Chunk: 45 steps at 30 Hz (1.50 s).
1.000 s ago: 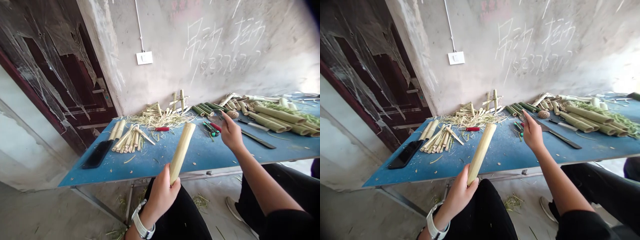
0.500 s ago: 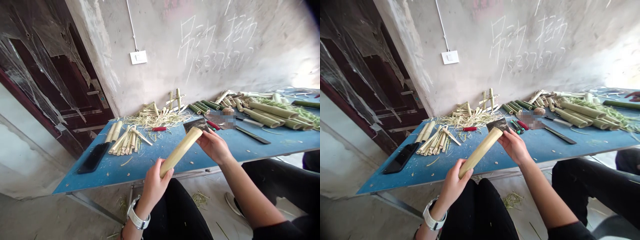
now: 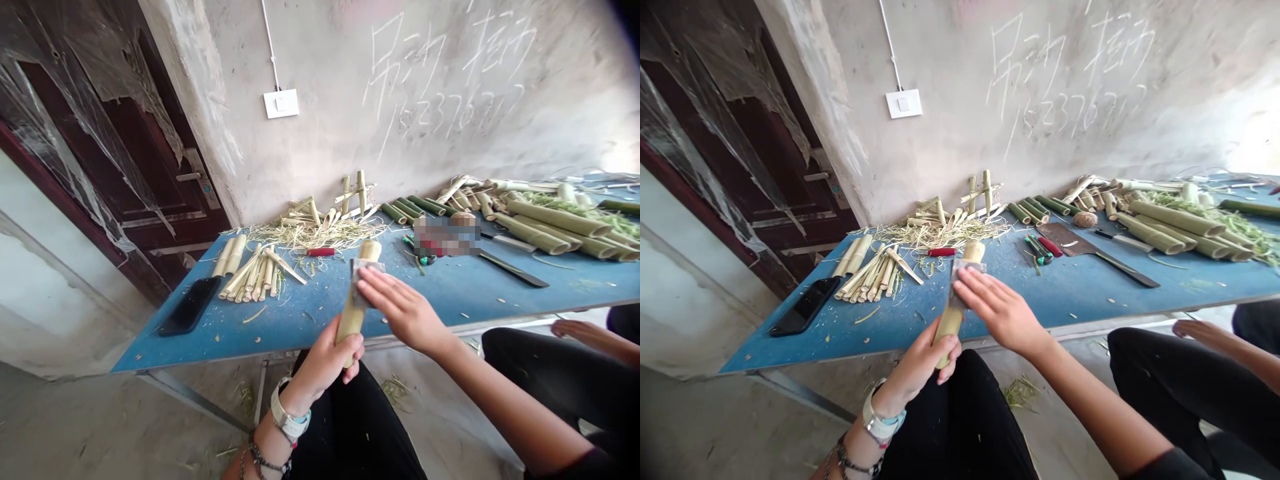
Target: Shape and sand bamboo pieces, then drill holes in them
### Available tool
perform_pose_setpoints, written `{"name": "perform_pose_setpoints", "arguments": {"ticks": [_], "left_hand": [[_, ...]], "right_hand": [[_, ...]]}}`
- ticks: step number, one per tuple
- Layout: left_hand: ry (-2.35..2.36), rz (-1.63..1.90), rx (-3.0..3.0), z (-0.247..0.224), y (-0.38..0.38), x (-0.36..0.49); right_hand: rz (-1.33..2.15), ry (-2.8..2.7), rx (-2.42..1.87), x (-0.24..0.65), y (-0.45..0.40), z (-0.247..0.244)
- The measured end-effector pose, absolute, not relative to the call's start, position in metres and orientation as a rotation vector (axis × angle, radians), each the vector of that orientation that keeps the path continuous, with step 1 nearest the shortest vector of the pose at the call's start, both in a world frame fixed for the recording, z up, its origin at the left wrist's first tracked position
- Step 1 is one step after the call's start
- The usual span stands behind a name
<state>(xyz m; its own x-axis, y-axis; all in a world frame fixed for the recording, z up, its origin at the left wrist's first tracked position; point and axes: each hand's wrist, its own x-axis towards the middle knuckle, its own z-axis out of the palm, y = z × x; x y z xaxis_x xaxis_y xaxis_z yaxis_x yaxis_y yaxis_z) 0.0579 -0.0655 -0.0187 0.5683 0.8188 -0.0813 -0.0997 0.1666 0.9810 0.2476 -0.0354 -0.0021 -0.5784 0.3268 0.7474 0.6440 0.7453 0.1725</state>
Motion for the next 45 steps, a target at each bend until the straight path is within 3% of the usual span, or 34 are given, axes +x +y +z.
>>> {"name": "perform_pose_setpoints", "arguments": {"ticks": [4,9,16,22,28,32,37,41,45], "left_hand": [[0.717,0.729,1.201,-0.021,-0.068,0.059],[0.718,0.725,1.213,-0.021,-0.066,0.055],[0.782,0.702,1.268,-0.022,-0.065,0.051],[0.718,0.675,1.210,-0.018,-0.067,0.042],[0.733,0.637,1.154,-0.020,-0.064,0.033],[0.673,0.611,1.107,-0.018,-0.065,0.028],[0.676,0.616,1.080,-0.015,-0.064,0.028],[0.587,0.599,1.064,-0.018,-0.063,0.027],[0.572,0.594,1.033,-0.023,-0.061,0.024]], "right_hand": [[-0.716,-2.502,-0.584,0.250,-0.031,-0.001],[-0.724,-2.402,-0.722,0.262,-0.030,0.015],[-0.719,-2.580,-0.569,0.243,-0.052,0.009],[-0.842,-2.386,-0.892,0.264,-0.014,0.016],[-0.577,-2.707,-0.426,0.247,-0.018,0.007],[-0.566,-2.397,-0.758,0.254,-0.010,0.000],[-0.454,-2.632,-0.477,0.254,-0.012,-0.006],[-0.525,-2.299,-0.793,0.254,-0.010,-0.008],[-0.386,-2.593,-0.464,0.251,-0.009,-0.010]]}}
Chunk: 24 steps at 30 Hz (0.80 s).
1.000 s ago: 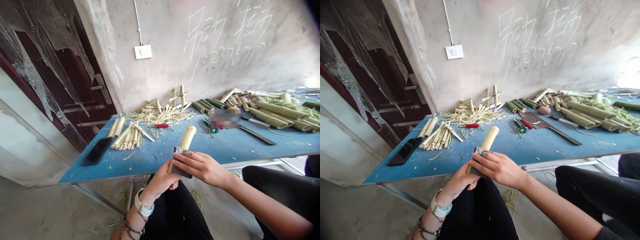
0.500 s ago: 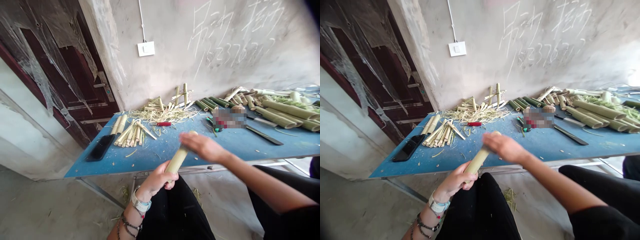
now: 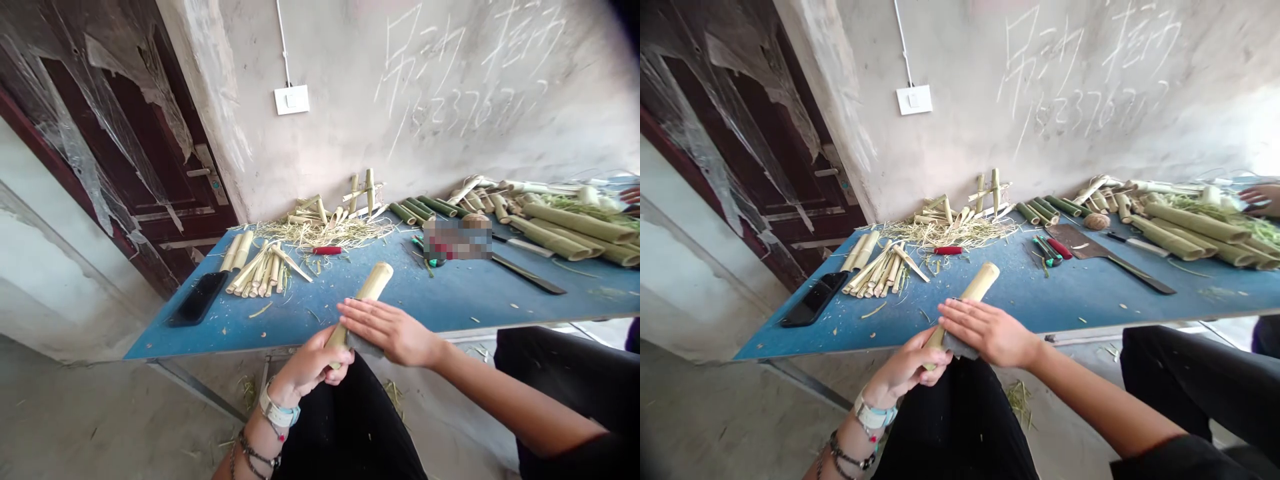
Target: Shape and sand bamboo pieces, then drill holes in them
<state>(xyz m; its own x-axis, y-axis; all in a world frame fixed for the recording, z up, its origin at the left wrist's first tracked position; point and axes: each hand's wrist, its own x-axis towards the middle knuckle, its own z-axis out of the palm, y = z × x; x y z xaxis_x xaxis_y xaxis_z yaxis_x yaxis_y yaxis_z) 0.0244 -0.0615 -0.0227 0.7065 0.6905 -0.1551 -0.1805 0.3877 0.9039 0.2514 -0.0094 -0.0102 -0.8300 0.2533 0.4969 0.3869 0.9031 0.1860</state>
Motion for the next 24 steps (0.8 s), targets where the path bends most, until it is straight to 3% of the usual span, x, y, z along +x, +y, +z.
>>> {"name": "perform_pose_setpoints", "arguments": {"ticks": [4,9,13,17,24], "left_hand": [[0.540,0.584,1.008,-0.025,-0.060,0.024],[0.577,0.607,1.000,-0.027,-0.062,0.027],[0.499,0.558,1.026,-0.027,-0.071,0.026],[0.408,0.603,0.972,-0.031,-0.070,0.028],[0.531,0.788,0.923,-0.039,-0.059,0.033]], "right_hand": [[-0.395,-2.296,-0.746,0.249,-0.010,-0.011],[-0.424,-2.585,-0.415,0.248,-0.009,-0.019],[-0.443,-2.122,-0.901,0.301,0.029,-0.016],[-0.256,-1.580,-1.046,0.321,0.032,-0.007],[-0.428,-2.307,-0.660,0.238,-0.044,-0.020]]}}
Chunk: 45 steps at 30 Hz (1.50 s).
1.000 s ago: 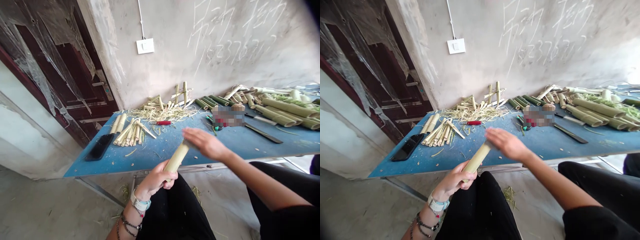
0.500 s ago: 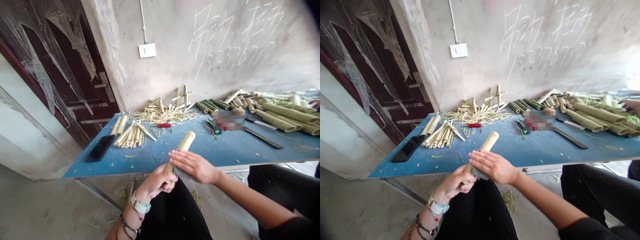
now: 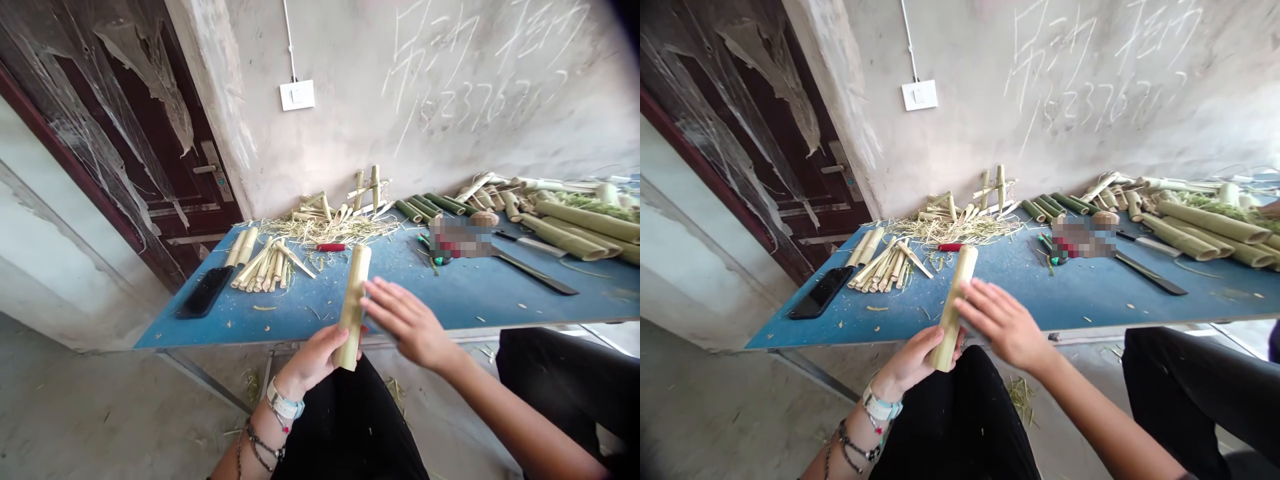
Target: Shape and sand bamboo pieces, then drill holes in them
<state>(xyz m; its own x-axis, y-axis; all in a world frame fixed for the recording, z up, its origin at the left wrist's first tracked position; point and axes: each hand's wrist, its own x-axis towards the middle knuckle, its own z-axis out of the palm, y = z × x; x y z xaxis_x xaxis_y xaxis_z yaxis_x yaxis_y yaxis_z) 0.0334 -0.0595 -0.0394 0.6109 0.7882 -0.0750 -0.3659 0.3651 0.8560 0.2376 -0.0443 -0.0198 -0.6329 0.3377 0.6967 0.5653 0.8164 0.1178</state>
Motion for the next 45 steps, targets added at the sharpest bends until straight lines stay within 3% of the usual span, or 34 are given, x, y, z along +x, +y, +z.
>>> {"name": "perform_pose_setpoints", "arguments": {"ticks": [4,9,14,18,23,28,32,38,45], "left_hand": [[0.582,0.823,0.980,-0.033,-0.065,0.033],[0.475,0.756,0.820,-0.029,-0.067,0.034],[0.524,0.731,0.884,-0.035,-0.064,0.035],[0.487,0.694,0.899,-0.037,-0.063,0.031],[0.507,0.697,0.857,-0.036,-0.060,0.030],[0.415,0.676,0.845,-0.035,-0.061,0.035],[0.491,0.734,0.915,-0.036,-0.063,0.035],[0.378,0.691,1.077,-0.034,-0.069,0.026],[0.295,0.735,1.198,-0.038,-0.059,0.032]], "right_hand": [[-0.496,-2.549,-0.569,0.230,-0.039,-0.023],[-0.538,-2.329,-0.780,0.241,-0.017,-0.016],[-0.458,-2.530,-0.474,0.237,-0.018,-0.019],[-0.424,-2.302,-0.736,0.241,-0.011,-0.017],[-0.375,-2.562,-0.415,0.239,-0.016,-0.014],[-0.417,-2.279,-0.737,0.240,-0.012,-0.014],[-0.347,-2.512,-0.496,0.242,-0.009,-0.017],[-0.105,-1.923,-0.979,0.298,0.024,-0.021],[0.293,-1.499,-0.998,0.293,0.022,-0.063]]}}
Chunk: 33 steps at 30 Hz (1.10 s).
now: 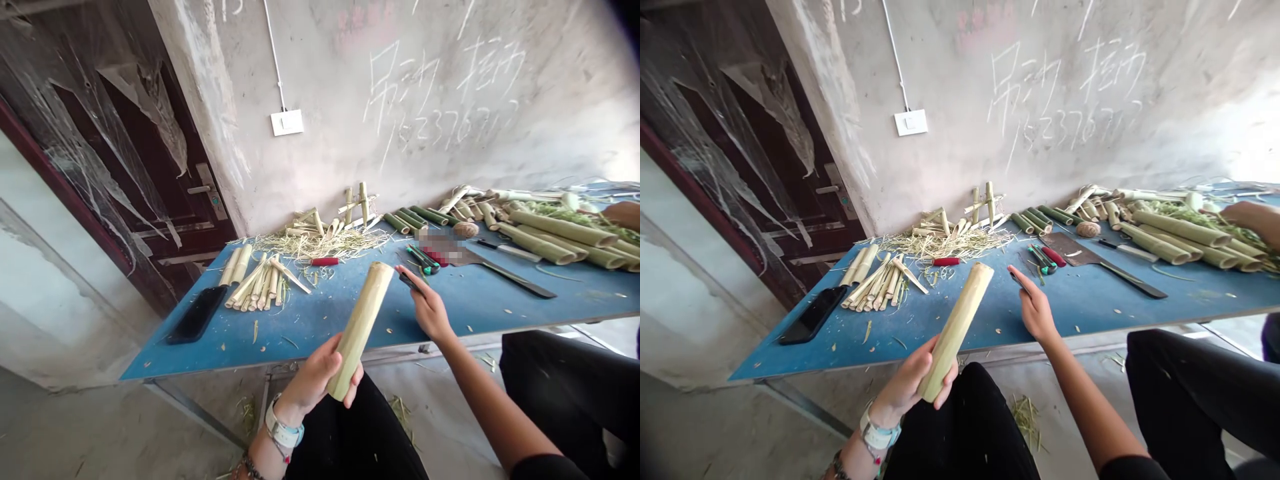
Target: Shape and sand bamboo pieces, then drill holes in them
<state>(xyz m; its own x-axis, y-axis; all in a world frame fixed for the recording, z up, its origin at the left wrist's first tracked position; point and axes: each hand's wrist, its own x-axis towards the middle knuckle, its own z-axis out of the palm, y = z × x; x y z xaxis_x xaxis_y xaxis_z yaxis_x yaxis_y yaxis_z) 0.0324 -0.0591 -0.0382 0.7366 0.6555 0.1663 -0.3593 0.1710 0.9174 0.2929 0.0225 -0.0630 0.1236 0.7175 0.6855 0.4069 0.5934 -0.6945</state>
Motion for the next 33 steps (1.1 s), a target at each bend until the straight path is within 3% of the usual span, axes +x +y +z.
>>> {"name": "perform_pose_setpoints", "arguments": {"ticks": [5,15,23,29,33], "left_hand": [[0.455,0.804,1.275,-0.023,-0.056,0.037],[0.550,1.027,1.500,0.018,-0.032,0.060],[0.153,0.959,1.061,0.044,-0.073,0.085],[0.076,0.785,0.938,0.064,-0.101,0.085],[0.092,0.886,0.965,0.058,-0.095,0.087]], "right_hand": [[0.453,-1.310,-1.005,0.298,0.032,-0.074],[0.403,-1.342,-1.061,0.302,0.033,-0.080],[0.517,-1.233,-0.989,0.307,0.037,-0.080],[0.547,-1.171,-0.974,0.306,0.034,-0.078],[0.574,-1.131,-0.956,0.308,0.037,-0.083]]}}
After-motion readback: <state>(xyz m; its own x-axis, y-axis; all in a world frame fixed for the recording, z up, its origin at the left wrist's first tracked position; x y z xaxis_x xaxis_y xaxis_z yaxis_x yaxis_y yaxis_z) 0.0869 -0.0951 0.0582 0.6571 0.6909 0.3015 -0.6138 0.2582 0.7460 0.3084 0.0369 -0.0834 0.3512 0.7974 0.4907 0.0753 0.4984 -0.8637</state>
